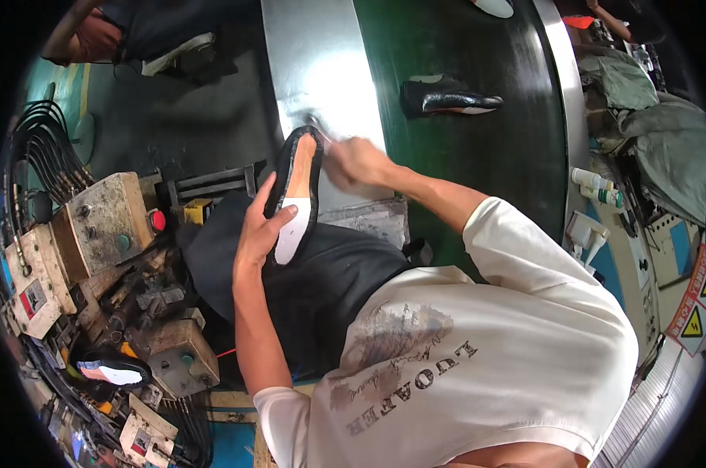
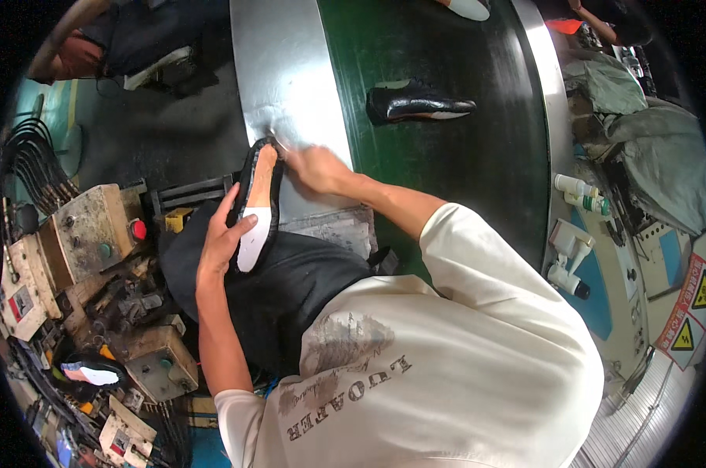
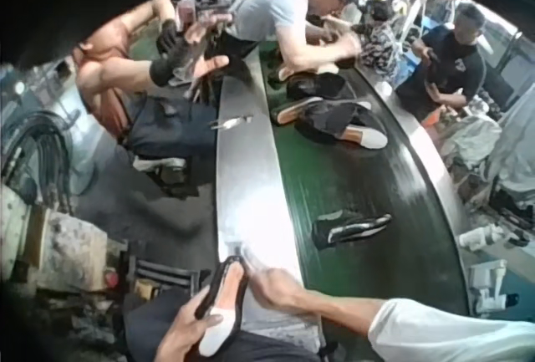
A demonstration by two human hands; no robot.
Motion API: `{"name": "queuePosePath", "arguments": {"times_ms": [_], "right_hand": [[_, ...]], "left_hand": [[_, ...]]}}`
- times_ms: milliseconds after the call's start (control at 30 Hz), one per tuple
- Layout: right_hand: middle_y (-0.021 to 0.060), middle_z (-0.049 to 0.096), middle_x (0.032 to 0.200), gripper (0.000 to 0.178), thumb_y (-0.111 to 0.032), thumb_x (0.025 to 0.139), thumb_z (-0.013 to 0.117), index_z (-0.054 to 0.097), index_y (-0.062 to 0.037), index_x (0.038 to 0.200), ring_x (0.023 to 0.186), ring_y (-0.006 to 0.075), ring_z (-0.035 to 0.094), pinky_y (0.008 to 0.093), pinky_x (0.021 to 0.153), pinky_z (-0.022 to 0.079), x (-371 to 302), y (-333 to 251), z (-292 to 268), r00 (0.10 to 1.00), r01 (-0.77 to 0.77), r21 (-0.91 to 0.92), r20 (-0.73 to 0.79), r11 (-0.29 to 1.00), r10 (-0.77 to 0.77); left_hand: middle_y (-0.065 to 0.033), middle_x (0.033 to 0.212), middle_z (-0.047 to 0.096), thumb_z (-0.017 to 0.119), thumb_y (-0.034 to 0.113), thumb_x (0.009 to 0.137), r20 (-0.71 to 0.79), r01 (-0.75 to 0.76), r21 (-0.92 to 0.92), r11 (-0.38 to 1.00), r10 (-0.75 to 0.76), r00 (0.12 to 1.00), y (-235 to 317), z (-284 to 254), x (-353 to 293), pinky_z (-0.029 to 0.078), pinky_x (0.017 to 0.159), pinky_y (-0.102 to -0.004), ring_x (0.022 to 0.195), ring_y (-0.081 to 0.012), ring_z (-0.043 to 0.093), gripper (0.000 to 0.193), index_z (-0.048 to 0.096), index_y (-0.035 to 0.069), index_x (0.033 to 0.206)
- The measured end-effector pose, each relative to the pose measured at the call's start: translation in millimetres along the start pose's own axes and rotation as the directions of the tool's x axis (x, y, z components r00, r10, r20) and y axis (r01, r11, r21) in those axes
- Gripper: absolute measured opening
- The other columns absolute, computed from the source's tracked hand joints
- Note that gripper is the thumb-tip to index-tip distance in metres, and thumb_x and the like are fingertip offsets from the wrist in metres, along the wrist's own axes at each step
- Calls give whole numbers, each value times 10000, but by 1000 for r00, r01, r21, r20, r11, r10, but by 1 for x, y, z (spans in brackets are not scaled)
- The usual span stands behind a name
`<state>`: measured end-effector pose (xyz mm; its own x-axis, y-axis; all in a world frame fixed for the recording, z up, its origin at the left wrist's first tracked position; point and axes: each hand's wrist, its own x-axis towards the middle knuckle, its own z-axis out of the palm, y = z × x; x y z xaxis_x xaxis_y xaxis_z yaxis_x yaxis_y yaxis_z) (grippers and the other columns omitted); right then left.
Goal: The person smooths the edges of shoe uppers on lasts using a metal hand tool, presses the shoes in a machine, and places them onto a conveyor belt.
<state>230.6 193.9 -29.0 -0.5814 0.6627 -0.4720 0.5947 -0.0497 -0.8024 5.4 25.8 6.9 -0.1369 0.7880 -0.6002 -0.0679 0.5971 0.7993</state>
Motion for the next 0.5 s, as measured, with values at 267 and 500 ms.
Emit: {"name": "queuePosePath", "arguments": {"times_ms": [267, 500], "right_hand": [[112, 649, 616, 696, -477, 1183, 355, 666, 4, 788, 655, 218, 707, 407, 684, 562, -15, -19, 10, 936, 186, 380, -348, 906, -46], [322, 729, 836, 694, -559, 1118, 471, 718, 73, 972, 883, 504, 744, 612, 836, 570, -6, 33, 1, 967, 11, -238, -245, 971, -71]], "left_hand": [[-238, 1658, 477, 854, 211, 843, 9, 8, -15, 1000, -8, 1000, -5, 0, 0, 288, 1284, -406, 1549, -338, 426, 927, 449, 55, 1662], [-216, 1596, 522, 811, 166, 911, 64, 32, -131, 991, -24, 998, -15, -1, -7, 405, 1189, -358, 1383, -258, 547, 906, 367, 10, 1685]]}}
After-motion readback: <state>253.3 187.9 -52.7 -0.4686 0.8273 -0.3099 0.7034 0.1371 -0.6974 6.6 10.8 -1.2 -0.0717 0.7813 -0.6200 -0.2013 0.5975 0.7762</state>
